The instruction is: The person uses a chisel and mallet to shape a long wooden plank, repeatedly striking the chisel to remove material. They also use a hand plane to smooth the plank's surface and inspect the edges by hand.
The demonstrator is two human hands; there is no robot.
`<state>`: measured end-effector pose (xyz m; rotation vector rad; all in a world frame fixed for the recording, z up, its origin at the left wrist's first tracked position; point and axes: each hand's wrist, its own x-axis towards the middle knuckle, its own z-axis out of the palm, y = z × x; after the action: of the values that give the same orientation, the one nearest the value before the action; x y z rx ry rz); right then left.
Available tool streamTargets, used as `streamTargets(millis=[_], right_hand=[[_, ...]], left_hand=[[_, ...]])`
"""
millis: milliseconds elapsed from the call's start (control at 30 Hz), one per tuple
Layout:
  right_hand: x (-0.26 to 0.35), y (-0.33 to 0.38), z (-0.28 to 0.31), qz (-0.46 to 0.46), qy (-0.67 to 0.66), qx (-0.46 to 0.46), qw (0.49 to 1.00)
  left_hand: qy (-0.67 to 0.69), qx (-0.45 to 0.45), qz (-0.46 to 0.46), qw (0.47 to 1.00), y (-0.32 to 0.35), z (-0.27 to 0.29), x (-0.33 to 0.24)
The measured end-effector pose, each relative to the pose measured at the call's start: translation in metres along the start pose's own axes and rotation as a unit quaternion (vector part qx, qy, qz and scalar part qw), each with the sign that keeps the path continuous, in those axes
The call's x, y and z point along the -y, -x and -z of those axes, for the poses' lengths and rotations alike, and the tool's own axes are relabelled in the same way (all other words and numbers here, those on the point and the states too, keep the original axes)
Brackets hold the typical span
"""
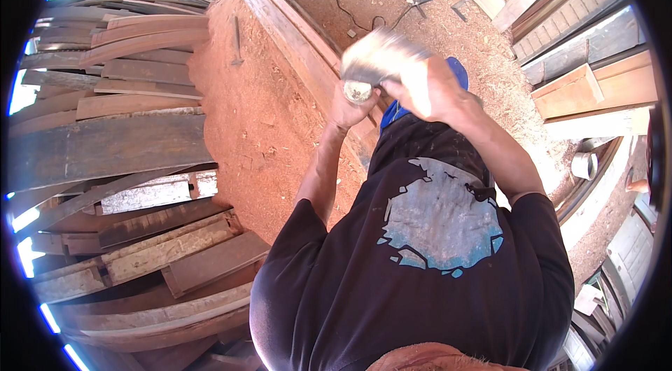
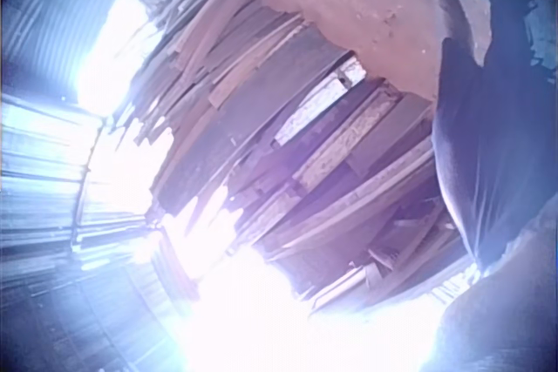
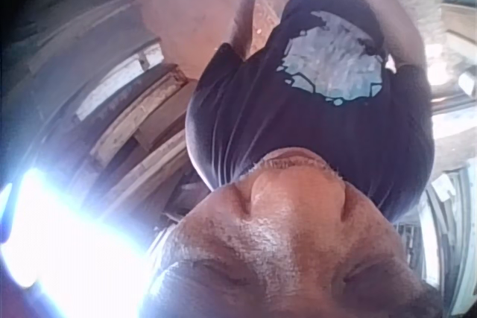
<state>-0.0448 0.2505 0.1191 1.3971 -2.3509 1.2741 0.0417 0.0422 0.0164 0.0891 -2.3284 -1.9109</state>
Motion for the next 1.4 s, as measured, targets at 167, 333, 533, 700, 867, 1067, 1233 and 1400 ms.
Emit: streamTargets(millis=[167,333,533,700,867,1067,1233,1400], right_hand=[[-0.009,0.010,-0.005,-0.115,0.076,0.202,0.970],[0.003,0.000,0.021,-0.092,-0.039,0.083,0.992],[0.029,-0.007,0.048,-0.119,-0.020,0.104,0.987],[-0.013,0.024,-0.010,-0.151,0.124,0.272,0.942],[-0.009,0.022,0.006,-0.201,-0.005,0.162,0.966],[-0.028,0.018,0.026,-0.249,-0.134,0.100,0.954],[-0.058,0.033,0.046,-0.331,-0.173,-0.010,0.928],[-0.089,0.043,0.075,-0.439,-0.144,-0.062,0.885]], left_hand=[[-0.063,-0.057,-0.067,0.994,0.008,-0.014,0.001],[-0.018,-0.190,-0.036,0.981,-0.006,-0.014,0.030],[-0.026,0.015,-0.021,0.999,0.014,-0.002,0.020],[0.011,0.050,-0.009,0.999,0.016,-0.019,-0.008],[-0.030,-0.034,0.003,0.999,0.012,-0.043,-0.012],[-0.176,-0.100,-0.129,0.971,-0.083,-0.035,0.018],[-0.159,0.084,0.087,0.980,-0.121,-0.053,0.000],[-0.198,0.189,0.156,0.949,-0.120,-0.061,0.028]])
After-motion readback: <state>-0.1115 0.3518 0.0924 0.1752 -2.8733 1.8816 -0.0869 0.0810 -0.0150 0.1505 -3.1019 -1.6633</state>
